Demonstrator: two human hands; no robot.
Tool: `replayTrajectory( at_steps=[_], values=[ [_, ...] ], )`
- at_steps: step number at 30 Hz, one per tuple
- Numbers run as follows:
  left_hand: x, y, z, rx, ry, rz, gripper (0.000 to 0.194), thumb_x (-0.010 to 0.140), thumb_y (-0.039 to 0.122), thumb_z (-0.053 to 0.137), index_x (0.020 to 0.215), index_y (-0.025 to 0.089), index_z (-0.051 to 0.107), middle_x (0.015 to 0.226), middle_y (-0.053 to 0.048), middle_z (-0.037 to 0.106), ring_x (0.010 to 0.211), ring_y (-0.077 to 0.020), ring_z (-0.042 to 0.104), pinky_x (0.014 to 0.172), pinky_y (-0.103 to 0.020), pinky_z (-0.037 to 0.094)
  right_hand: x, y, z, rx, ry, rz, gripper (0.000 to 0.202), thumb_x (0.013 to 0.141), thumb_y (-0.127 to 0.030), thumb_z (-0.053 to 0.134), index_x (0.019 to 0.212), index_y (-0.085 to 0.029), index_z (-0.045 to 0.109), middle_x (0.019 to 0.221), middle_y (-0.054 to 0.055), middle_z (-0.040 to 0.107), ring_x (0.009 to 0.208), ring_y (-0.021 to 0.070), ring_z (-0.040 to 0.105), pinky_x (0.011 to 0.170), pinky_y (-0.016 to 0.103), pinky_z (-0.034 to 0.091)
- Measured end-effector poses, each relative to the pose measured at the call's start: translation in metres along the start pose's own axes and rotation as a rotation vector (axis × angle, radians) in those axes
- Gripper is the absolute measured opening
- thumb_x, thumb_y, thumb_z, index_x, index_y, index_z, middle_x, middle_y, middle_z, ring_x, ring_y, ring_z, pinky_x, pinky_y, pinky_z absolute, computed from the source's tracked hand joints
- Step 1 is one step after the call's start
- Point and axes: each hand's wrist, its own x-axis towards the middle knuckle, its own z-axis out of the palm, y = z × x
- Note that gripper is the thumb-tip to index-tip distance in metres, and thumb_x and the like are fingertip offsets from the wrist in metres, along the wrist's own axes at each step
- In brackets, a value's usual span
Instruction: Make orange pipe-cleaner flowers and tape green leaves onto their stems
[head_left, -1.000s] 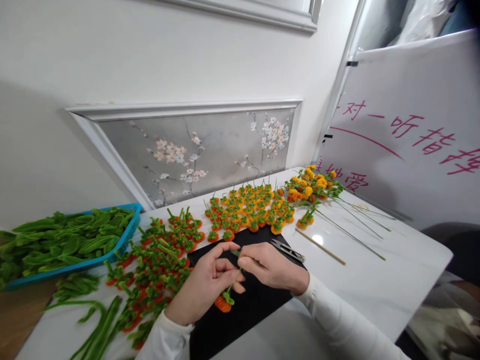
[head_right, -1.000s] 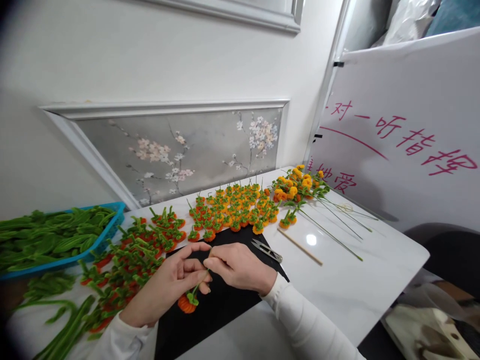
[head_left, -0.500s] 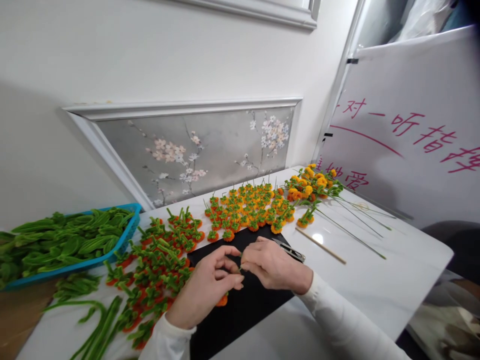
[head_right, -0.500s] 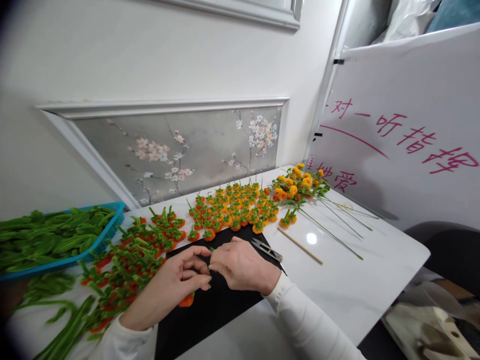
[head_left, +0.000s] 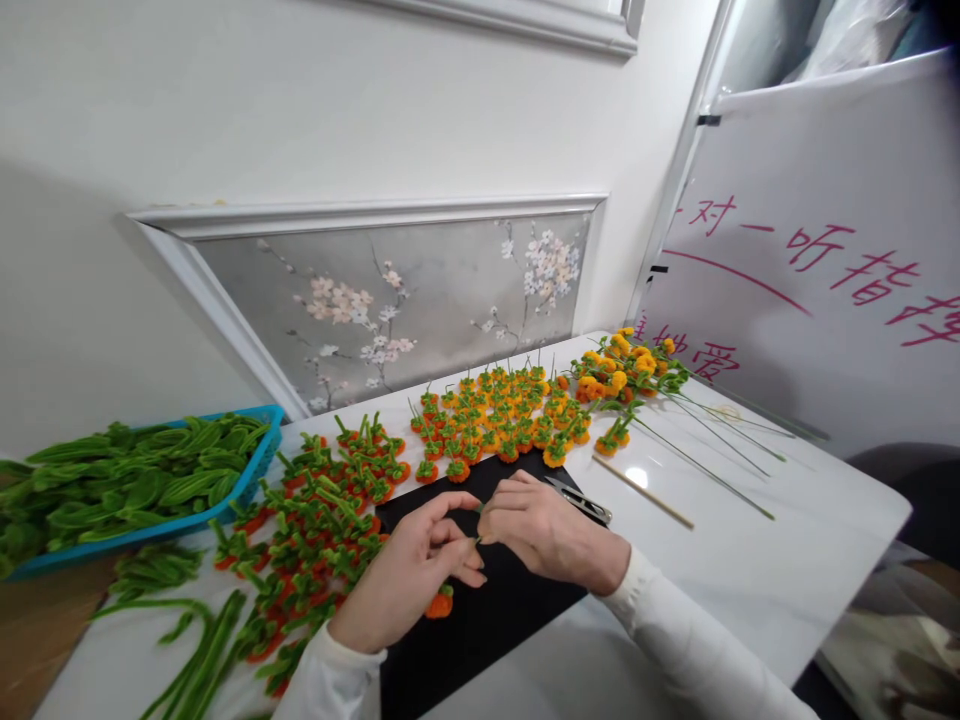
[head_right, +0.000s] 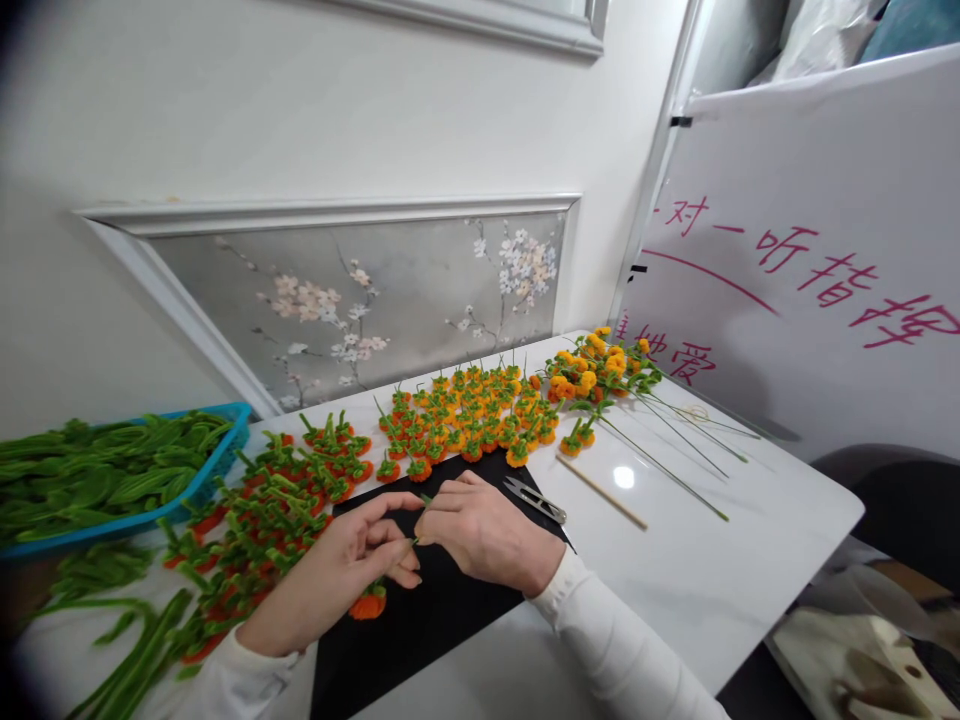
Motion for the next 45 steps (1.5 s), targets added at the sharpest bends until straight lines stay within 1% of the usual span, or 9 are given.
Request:
replayTrajectory(
  at_steps=[5, 10, 14, 20, 23, 27, 35, 41, 45],
  values=[
    [0.003, 0.001, -0.003, -0.031, -0.013, 0.0, 0.035, 0.078, 0.022, 0.058, 0.11, 0.018, 0.046, 0.063, 0.005, 0.062, 0.064, -0.0177, 0.069, 0.07, -0.034, 0.054, -0.002, 0.007, -0.002, 0.04, 0.07, 0.011, 0.019, 0.093, -0.015, 0.042, 0.09, -0.019, 0.06, 0.09, 0.003, 0.067, 0.082, 0.0145, 0.053, 0.076, 0.031, 0.035],
    [-0.001, 0.007, -0.005, -0.044, 0.019, -0.01, 0.04, 0.076, 0.025, 0.061, 0.112, 0.018, 0.045, 0.063, 0.005, 0.063, 0.064, -0.0174, 0.07, 0.068, -0.03, 0.053, -0.007, 0.014, -0.005, 0.244, 0.211, 0.199, 0.017, 0.094, -0.023, 0.045, 0.102, -0.02, 0.059, 0.097, 0.005, 0.065, 0.087, 0.014, 0.057, 0.078, 0.027, 0.042],
    [-0.002, 0.01, -0.003, -0.058, 0.008, -0.007, 0.041, 0.077, 0.028, 0.061, 0.113, 0.017, 0.046, 0.065, 0.003, 0.065, 0.062, -0.0162, 0.069, 0.065, -0.027, 0.051, -0.003, 0.006, -0.003, 0.259, 0.089, 0.236, 0.017, 0.092, -0.025, 0.049, 0.107, -0.019, 0.055, 0.1, 0.004, 0.062, 0.085, 0.0129, 0.057, 0.074, 0.025, 0.042],
    [-0.001, 0.009, 0.0, -0.069, -0.042, -0.033, 0.048, 0.078, 0.03, 0.061, 0.12, 0.016, 0.044, 0.067, 0.001, 0.068, 0.064, -0.0155, 0.067, 0.065, -0.026, 0.049, 0.001, -0.002, 0.003, 0.037, -0.025, 0.103, 0.018, 0.092, -0.014, 0.042, 0.084, -0.019, 0.057, 0.083, 0.001, 0.061, 0.076, 0.0117, 0.054, 0.068, 0.027, 0.031],
    [0.001, 0.008, 0.0, 0.0, 0.0, 0.017, 0.039, 0.08, 0.03, 0.058, 0.115, 0.017, 0.049, 0.069, 0.001, 0.067, 0.072, -0.0154, 0.065, 0.068, -0.026, 0.047, 0.0, 0.0, 0.002, 0.025, -0.033, 0.109, 0.02, 0.09, -0.013, 0.042, 0.077, -0.018, 0.056, 0.073, 0.0, 0.058, 0.072, 0.0126, 0.05, 0.066, 0.028, 0.028],
    [0.003, 0.004, 0.0, 0.098, 0.032, 0.009, 0.04, 0.069, 0.02, 0.067, 0.107, 0.016, 0.053, 0.064, 0.004, 0.064, 0.059, -0.0124, 0.059, 0.058, -0.024, 0.043, -0.002, 0.003, 0.003, -0.012, -0.027, 0.11, 0.019, 0.089, -0.015, 0.044, 0.074, -0.018, 0.056, 0.068, 0.0, 0.056, 0.069, 0.0136, 0.045, 0.065, 0.03, 0.026],
    [0.006, -0.001, 0.001, 0.131, 0.054, -0.033, 0.045, 0.065, 0.017, 0.067, 0.108, 0.014, 0.053, 0.056, 0.006, 0.061, 0.052, -0.0116, 0.055, 0.054, -0.024, 0.042, -0.004, 0.007, 0.005, 0.068, -0.054, 0.047, 0.021, 0.092, -0.014, 0.043, 0.082, -0.019, 0.061, 0.085, 0.001, 0.066, 0.082, 0.0134, 0.051, 0.074, 0.03, 0.032],
    [0.009, -0.004, -0.003, 0.116, 0.097, 0.031, 0.048, 0.068, 0.022, 0.068, 0.112, 0.015, 0.053, 0.055, 0.007, 0.057, 0.052, -0.012, 0.054, 0.054, -0.025, 0.042, -0.006, 0.013, 0.001, 0.265, -0.005, 0.215, 0.018, 0.09, -0.024, 0.054, 0.107, -0.02, 0.06, 0.101, 0.003, 0.067, 0.09, 0.0133, 0.058, 0.081, 0.026, 0.041],
    [0.008, -0.004, -0.004, 0.099, 0.098, 0.047, 0.047, 0.068, 0.024, 0.069, 0.112, 0.016, 0.055, 0.055, 0.008, 0.056, 0.052, -0.0117, 0.053, 0.053, -0.024, 0.041, -0.005, 0.011, 0.004, 0.374, 0.049, 0.288, 0.015, 0.088, -0.025, 0.057, 0.1, -0.019, 0.063, 0.097, 0.004, 0.065, 0.086, 0.0129, 0.06, 0.077, 0.024, 0.046]
  ],
)
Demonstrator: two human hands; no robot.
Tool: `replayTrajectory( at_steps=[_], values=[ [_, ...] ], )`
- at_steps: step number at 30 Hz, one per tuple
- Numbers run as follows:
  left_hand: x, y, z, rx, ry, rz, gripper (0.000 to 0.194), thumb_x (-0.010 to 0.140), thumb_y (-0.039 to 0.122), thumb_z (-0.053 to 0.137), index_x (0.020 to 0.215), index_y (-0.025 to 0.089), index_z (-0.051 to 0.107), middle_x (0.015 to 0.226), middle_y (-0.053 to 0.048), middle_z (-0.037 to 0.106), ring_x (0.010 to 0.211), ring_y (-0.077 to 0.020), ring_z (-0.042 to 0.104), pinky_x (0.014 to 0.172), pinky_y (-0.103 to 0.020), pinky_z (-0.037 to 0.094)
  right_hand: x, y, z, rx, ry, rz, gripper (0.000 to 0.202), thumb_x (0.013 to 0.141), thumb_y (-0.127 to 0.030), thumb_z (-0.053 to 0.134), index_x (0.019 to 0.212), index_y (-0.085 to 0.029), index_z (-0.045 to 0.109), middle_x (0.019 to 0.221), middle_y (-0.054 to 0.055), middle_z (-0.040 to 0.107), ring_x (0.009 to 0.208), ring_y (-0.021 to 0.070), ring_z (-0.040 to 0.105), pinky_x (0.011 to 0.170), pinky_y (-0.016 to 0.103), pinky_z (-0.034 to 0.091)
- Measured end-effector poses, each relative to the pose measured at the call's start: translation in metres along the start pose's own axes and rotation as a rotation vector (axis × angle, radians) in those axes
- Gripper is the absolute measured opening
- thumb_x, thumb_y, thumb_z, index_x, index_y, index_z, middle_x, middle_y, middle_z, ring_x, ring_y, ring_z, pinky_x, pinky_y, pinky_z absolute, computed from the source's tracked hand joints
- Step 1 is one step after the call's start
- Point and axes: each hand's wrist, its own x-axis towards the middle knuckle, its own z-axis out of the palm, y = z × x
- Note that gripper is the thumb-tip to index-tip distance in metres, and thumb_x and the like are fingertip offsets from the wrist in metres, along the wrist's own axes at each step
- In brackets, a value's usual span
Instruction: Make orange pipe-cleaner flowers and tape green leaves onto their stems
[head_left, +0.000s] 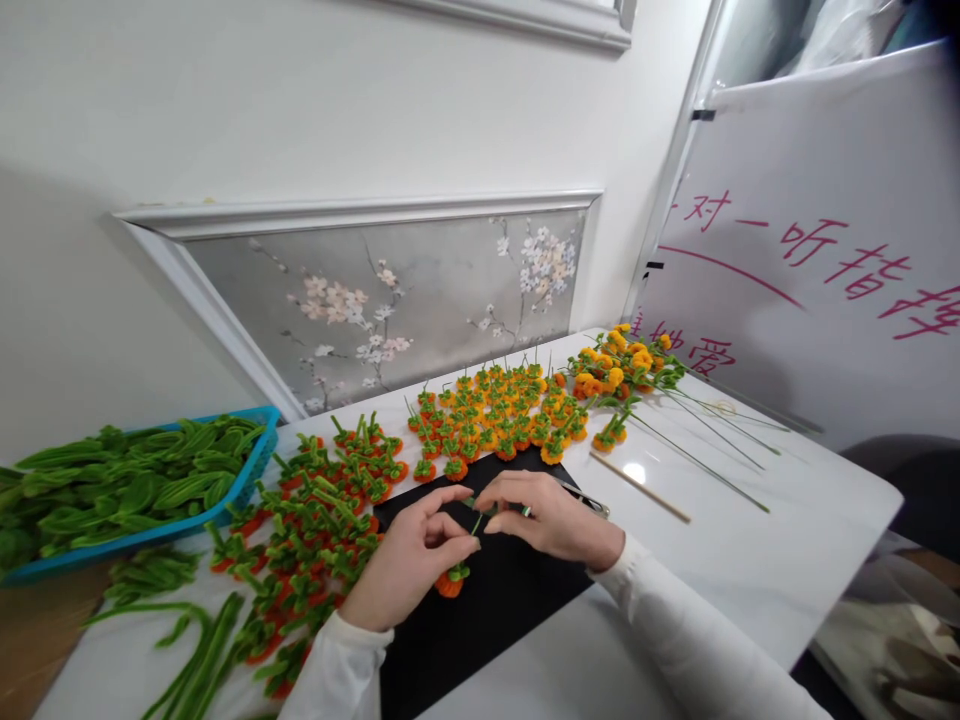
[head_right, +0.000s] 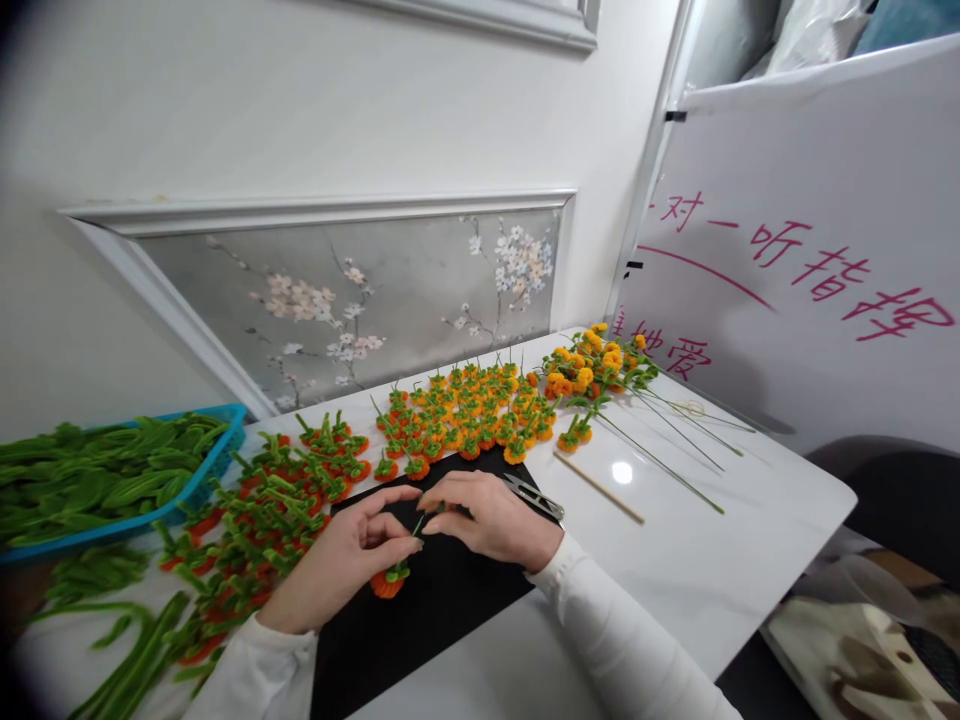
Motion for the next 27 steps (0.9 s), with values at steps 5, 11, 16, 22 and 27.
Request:
replayTrajectory(
  at_steps=[5, 11, 16, 22, 27],
  values=[
    [0.0, -0.002, 0.006, -0.061, -0.043, 0.003, 0.047, 0.068, 0.024, 0.072, 0.111, 0.015, 0.056, 0.057, 0.007, 0.057, 0.054, -0.0104, 0.053, 0.055, -0.023, 0.041, 0.002, -0.004, 0.007, 0.035, 0.048, -0.062, 0.015, 0.088, -0.016, 0.055, 0.077, -0.017, 0.064, 0.072, 0.0, 0.064, 0.073, 0.0117, 0.058, 0.073, 0.023, 0.043],
    [0.005, -0.013, 0.011, -0.118, -0.059, 0.028, 0.045, 0.069, 0.027, 0.072, 0.11, 0.014, 0.059, 0.061, 0.004, 0.062, 0.061, -0.0137, 0.06, 0.062, -0.026, 0.046, -0.002, -0.002, 0.007, -0.086, 0.033, -0.054, 0.016, 0.088, -0.02, 0.053, 0.074, -0.018, 0.061, 0.069, 0.0, 0.061, 0.068, 0.0118, 0.055, 0.069, 0.024, 0.04],
    [0.004, -0.02, 0.015, -0.153, 0.055, 0.064, 0.039, 0.071, 0.028, 0.069, 0.107, 0.016, 0.06, 0.098, -0.007, 0.071, 0.098, -0.0227, 0.064, 0.086, -0.034, 0.05, 0.002, -0.002, 0.0, -0.12, 0.086, -0.01, 0.016, 0.09, -0.018, 0.048, 0.08, -0.018, 0.06, 0.076, 0.002, 0.061, 0.069, 0.0118, 0.056, 0.066, 0.022, 0.042],
    [-0.006, -0.032, 0.017, -0.144, 0.357, 0.066, 0.031, 0.07, 0.031, 0.068, 0.097, 0.016, 0.065, 0.105, -0.009, 0.07, 0.097, -0.0249, 0.065, 0.091, -0.038, 0.05, 0.027, 0.007, -0.018, -0.362, 0.155, 0.132, 0.014, 0.09, -0.019, 0.049, 0.084, -0.019, 0.062, 0.086, 0.003, 0.064, 0.078, 0.0139, 0.059, 0.069, 0.022, 0.042],
    [-0.013, -0.042, 0.022, -0.195, 0.39, 0.059, 0.027, 0.075, 0.031, 0.063, 0.098, 0.015, 0.064, 0.099, -0.01, 0.07, 0.087, -0.0243, 0.068, 0.083, -0.039, 0.053, 0.047, 0.023, -0.006, -0.601, 0.084, 0.171, 0.013, 0.09, -0.021, 0.05, 0.085, -0.02, 0.062, 0.086, 0.002, 0.065, 0.078, 0.0144, 0.06, 0.066, 0.023, 0.039]
  ],
)
